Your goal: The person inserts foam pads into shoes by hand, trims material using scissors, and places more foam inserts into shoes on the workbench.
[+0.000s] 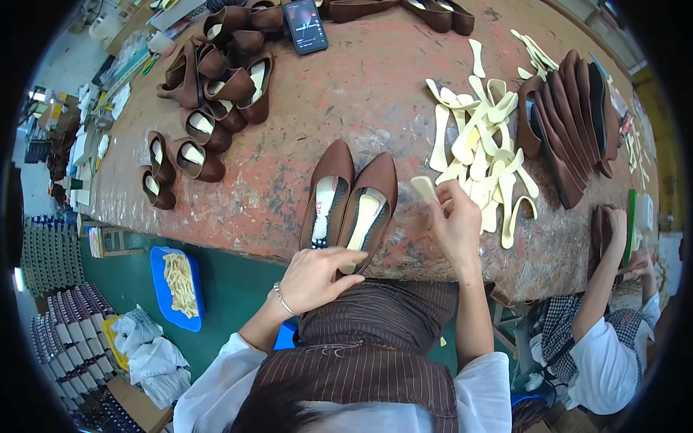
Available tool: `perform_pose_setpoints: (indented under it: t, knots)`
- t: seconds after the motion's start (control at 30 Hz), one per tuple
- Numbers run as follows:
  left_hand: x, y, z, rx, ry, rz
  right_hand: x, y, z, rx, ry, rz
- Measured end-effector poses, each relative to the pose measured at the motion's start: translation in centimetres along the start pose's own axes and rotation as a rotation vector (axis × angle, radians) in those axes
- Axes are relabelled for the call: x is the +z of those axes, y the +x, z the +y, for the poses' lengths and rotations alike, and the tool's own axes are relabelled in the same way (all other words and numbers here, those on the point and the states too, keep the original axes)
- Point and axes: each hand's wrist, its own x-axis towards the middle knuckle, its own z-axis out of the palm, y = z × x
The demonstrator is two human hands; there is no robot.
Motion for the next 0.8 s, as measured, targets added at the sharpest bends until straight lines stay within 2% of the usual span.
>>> perform_pose_setpoints:
  t: [0.03,0.07,0.17,0.2,0.27,0.33,0.43,0.47,0.6,0.7,0.8]
  knots:
    - [-0.2,0.2,0.5,-0.008,-0.054,0.051,-0.4,-0.2,-0.9,0.076,0.159,0.019]
    - [-0.2,0.5,1.0,-0.024,-0.146,0.110,-0.7,-0.5,-1.3,0.023,0.279,0.006]
    - [0.1,1.3,2.1,-0.041,-0.377,0.238,-1.7,-1.7,-4.4,0.190,0.850,-0.220]
    - [0.3,1.5,2.4,-0.031,-0.425,0.247,-1.9,-1.9,-4.8,0.227,0.893,-0.339]
    - [0.5,1.6,2.2,-0.012,-0.482,0.206,-1.3,-2.4,-5.8,0.170,1.017,-0.405]
    - [0.8,1.4,1.5,0.004,-0.499,0.104,-0.8,-2.5,-5.7,0.141,1.057,-0.413]
    - [0.7,0.8,1.1,-0.087,-0.580,0.063,-0.3,-2.2,-5.4,0.143,1.046,-0.365]
    - [1.1,0.6,0.6,-0.063,-0.592,0.083,-0.2,-2.1,-5.2,0.154,1.039,-0.345]
    - [1.9,-0.5,0.2,-0.174,-0.878,0.053,0.1,-2.3,-4.7,0.220,1.039,-0.342]
    - [2.4,-1.5,-0.3,-0.157,-0.898,0.146,0.6,-2.6,-4.2,0.250,1.063,-0.367]
    - [2.2,-2.5,-1.1,-0.165,-0.762,0.309,0.7,-2.6,-4.4,0.276,1.001,-0.360]
